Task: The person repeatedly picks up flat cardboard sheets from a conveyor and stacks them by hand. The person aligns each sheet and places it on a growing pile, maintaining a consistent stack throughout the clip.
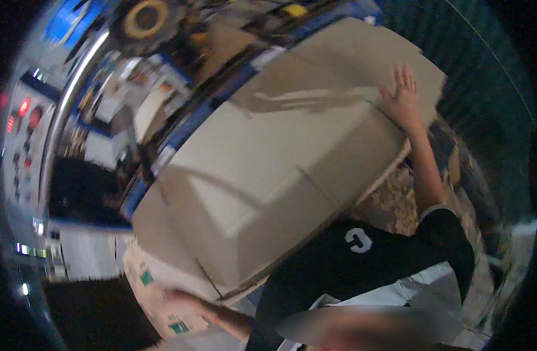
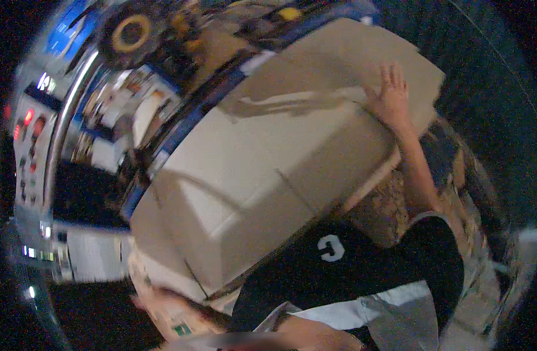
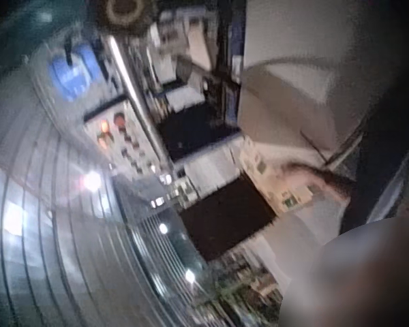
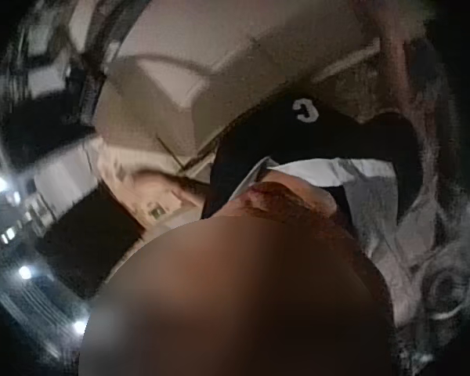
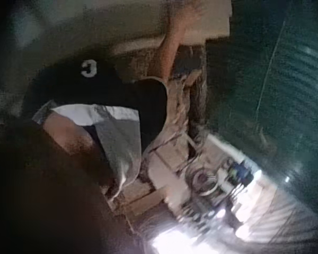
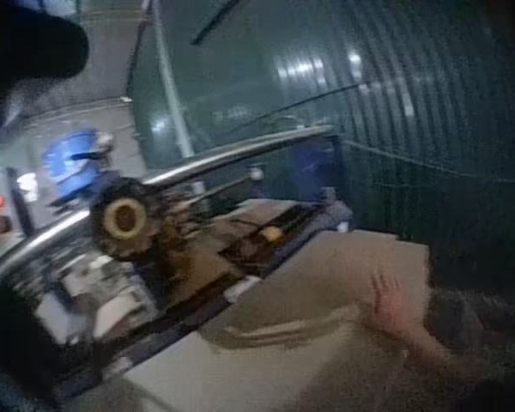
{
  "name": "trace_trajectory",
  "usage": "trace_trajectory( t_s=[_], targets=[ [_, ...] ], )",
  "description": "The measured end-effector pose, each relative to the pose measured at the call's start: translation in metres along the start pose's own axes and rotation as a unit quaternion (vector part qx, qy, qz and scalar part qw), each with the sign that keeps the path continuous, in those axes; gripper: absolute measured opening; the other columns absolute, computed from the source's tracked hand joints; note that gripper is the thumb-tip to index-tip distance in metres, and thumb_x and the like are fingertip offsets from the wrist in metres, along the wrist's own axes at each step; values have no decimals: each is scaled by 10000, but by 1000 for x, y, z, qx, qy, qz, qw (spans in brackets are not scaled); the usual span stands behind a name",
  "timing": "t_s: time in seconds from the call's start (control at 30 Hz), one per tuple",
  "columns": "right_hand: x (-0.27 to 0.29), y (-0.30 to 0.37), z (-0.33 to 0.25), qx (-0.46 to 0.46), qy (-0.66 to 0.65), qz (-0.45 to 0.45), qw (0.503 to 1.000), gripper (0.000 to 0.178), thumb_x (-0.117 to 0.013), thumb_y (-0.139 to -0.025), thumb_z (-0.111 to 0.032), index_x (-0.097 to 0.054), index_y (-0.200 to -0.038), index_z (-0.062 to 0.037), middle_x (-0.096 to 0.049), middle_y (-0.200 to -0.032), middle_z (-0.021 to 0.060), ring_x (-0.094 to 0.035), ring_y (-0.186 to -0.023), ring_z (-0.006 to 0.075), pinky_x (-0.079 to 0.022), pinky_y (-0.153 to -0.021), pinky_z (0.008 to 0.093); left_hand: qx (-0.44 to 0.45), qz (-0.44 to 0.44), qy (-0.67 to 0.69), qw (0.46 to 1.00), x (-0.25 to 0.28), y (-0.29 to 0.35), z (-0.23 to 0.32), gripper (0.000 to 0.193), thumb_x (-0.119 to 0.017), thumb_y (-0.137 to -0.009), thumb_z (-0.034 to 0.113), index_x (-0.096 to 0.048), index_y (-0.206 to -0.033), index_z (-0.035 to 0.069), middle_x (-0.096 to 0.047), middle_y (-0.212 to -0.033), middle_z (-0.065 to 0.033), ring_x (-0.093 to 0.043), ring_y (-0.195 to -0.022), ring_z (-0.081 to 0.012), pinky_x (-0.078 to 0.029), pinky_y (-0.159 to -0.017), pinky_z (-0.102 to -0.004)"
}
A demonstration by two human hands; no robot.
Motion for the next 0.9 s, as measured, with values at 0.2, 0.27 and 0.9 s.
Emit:
trace_trajectory(
  t_s=[0.2,0.27,0.9],
  targets=[
    [-29,35,97,-214,157,-86,960,813,-526,-801,-543,-313,-1350,17,-292,-1396,247,-239,-1314,387,-243,-1039,489,331,-92,-122,931,22,96,-102,693,-574,-840,252,-236,-1393,6,-289,-1424,-177,-320,-1285,-320,-262,-1051,-464],
    [-35,31,104,-186,176,-76,964,754,-511,-824,-525,-350,-1336,5,-335,-1378,218,-287,-1294,356,-275,-1015,480,393,-104,-84,910,29,106,-104,682,-549,-860,271,-224,-1399,9,-282,-1428,-173,-317,-1288,-314,-265,-1049,-473],
    [74,-94,59,-132,-616,45,776,450,-527,-797,-66,-455,-1235,9,-546,-1164,113,-527,-1047,215,-411,-899,326,461,155,453,747,58,88,-106,550,-577,-837,253,-401,-1261,-51,-501,-1203,-193,-536,-1029,-302,-463,-882,-407]
  ],
)
Point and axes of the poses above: each hand's wrist, its own y-axis away from the middle knuckle, its own x-axis out of the back of the hand, z = x × y, the point moved 4 cm from there along -y, towards the middle knuckle
